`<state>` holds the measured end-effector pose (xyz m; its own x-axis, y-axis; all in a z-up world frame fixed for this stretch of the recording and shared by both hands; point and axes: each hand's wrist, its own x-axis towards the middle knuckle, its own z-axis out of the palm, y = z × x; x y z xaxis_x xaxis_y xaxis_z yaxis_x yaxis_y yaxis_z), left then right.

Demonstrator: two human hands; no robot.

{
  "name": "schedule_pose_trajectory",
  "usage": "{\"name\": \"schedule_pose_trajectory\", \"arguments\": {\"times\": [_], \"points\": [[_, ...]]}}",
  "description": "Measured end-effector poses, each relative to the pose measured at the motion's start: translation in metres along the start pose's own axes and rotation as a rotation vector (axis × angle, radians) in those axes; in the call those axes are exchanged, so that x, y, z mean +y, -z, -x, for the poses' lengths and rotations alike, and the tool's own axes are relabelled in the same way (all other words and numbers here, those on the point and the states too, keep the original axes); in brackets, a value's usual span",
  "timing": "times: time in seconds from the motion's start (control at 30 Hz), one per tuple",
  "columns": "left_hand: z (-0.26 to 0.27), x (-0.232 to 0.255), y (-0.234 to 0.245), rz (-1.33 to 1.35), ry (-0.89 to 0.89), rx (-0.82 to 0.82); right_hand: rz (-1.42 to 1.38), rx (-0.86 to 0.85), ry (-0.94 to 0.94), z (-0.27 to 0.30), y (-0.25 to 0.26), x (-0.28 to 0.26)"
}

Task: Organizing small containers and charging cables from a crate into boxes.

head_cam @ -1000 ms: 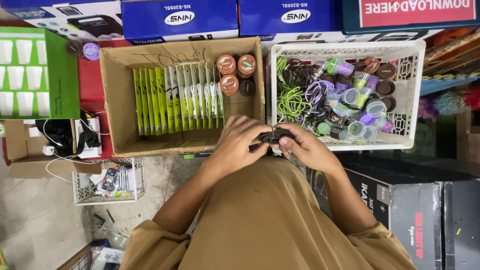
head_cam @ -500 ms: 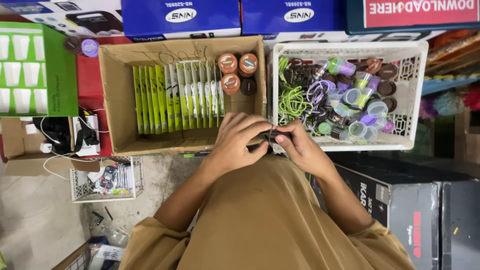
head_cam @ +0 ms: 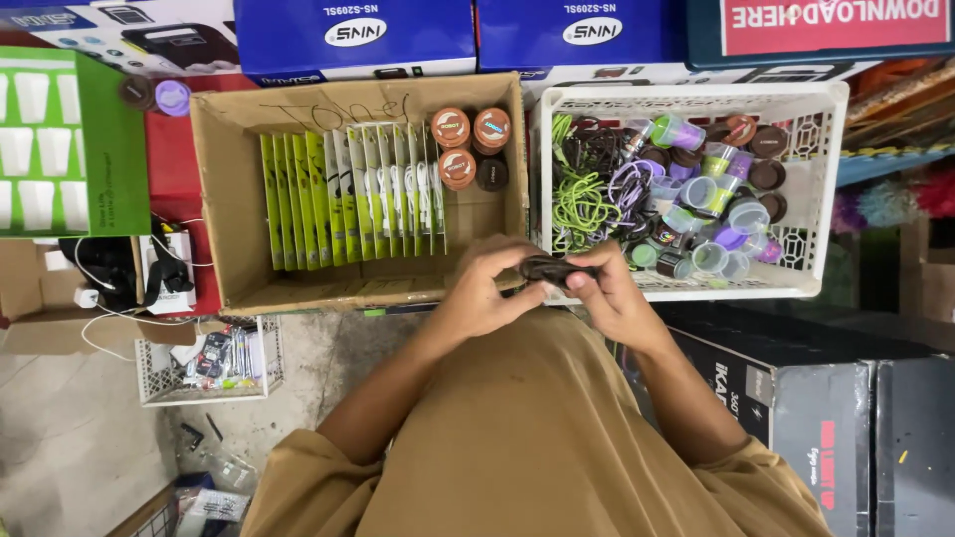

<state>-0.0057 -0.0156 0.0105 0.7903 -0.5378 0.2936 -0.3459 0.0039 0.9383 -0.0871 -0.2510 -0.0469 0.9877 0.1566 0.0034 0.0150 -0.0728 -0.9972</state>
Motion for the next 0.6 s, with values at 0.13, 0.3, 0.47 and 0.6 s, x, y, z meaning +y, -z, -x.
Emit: {"name": "schedule_pose_trajectory", "arguments": {"times": [0.13, 0.3, 0.47, 0.6], "points": [[0.012, -0.017, -0.017, 0.134, 0.059, 0.015, 0.002, 0.059, 0.026, -0.004, -0.001, -0.009], [0.033, -0.024, -0.032, 0.428, 0.251, 0.030, 0.008, 0.179, -0.060, -0.014, -0.010, -0.016], [0.049, -0.043, -0.044, 0.540, 0.391, 0.045, 0.019, 0.189, -0.091, -0.016, -0.016, -0.010], [0.052, -0.035, -0.039, 0.559, 0.415, 0.032, 0.323, 0.165, 0.093, -0.020, -0.020, -0.017]]}}
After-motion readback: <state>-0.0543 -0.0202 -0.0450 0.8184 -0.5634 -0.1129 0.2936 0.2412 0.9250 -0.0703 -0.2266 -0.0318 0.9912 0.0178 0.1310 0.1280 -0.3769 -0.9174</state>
